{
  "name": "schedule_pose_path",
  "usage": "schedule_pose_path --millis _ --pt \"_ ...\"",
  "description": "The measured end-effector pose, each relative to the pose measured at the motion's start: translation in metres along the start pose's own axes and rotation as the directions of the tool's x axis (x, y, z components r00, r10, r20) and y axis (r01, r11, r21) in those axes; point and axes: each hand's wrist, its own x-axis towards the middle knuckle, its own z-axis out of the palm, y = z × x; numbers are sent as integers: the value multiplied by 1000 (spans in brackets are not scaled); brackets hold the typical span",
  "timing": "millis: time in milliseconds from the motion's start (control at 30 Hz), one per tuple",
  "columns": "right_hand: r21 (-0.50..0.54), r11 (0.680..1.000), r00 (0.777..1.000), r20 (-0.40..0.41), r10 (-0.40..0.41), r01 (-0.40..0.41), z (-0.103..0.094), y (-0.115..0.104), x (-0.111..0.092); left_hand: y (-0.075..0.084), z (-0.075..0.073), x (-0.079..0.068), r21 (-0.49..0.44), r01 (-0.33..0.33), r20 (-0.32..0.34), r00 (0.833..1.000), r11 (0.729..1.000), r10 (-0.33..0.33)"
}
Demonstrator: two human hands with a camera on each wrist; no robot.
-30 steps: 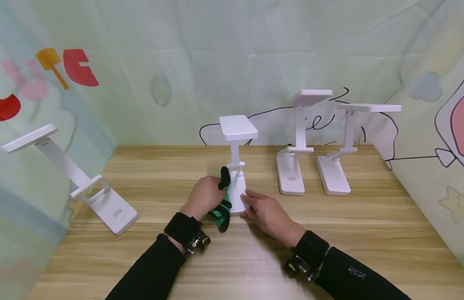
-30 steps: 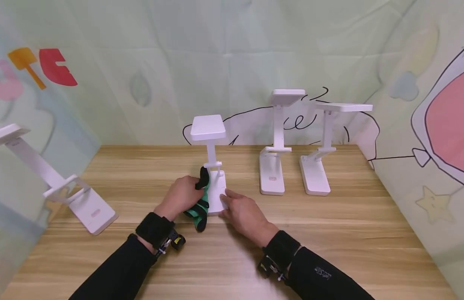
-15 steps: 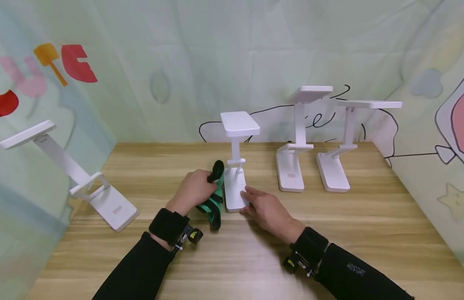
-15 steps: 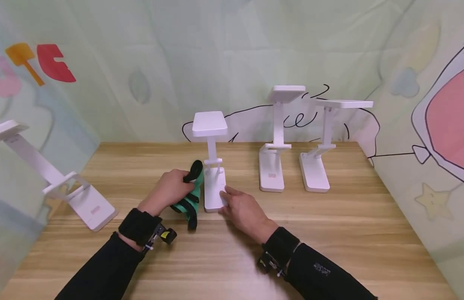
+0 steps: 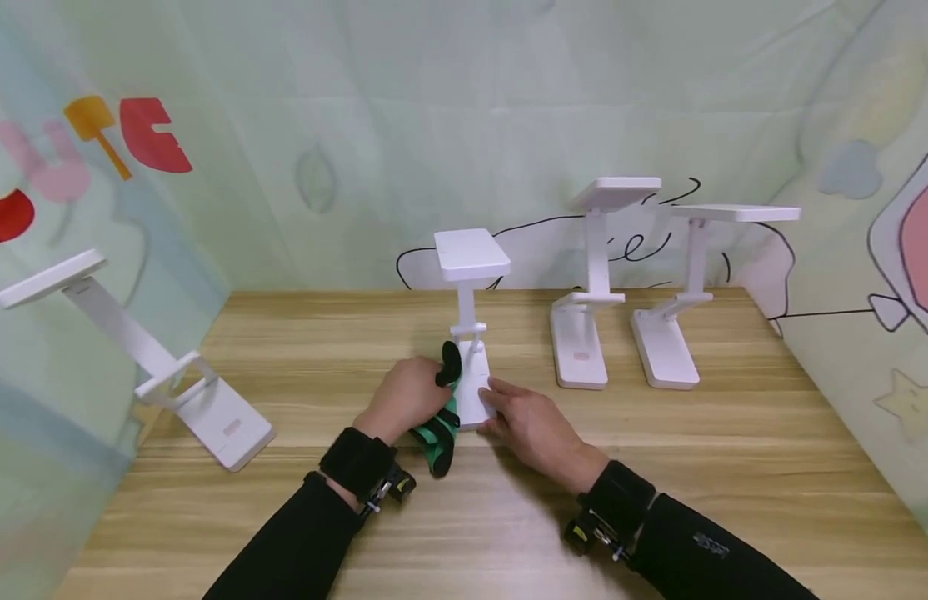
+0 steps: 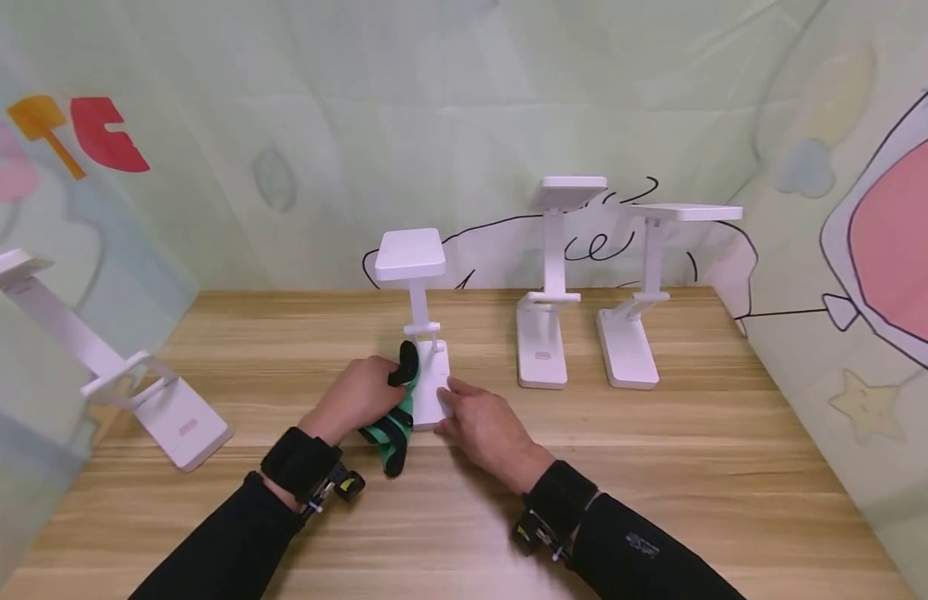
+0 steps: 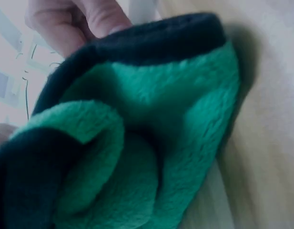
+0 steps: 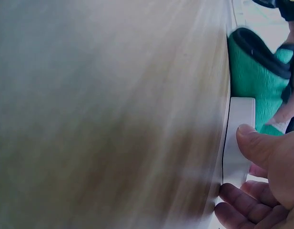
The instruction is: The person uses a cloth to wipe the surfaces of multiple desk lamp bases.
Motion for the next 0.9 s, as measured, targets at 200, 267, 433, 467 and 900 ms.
schedule_pose_path --millis 200,267,433,467,900 --pt "8 1000 1000 15 8 -8 3 0 -7 -5 -2 -11 -16 -5 79 997 1000 6" --pt "9 1000 999 29 15 -15 4 -1 -9 -7 -5 -10 -44 41 83 996 998 -38" --pt "0 1000 1000 21 19 -19 4 -1 -10 -8 -7 3 -122 123 39 992 985 -119" --pt "0 1000 1000 13 12 -12 4 -1 -10 -8 -6 5 -126 124 37 992 984 -120" --pt "-32 999 1000 11 -13 13 1 1 1 -8 -7 8 -89 80 45 996 993 -76"
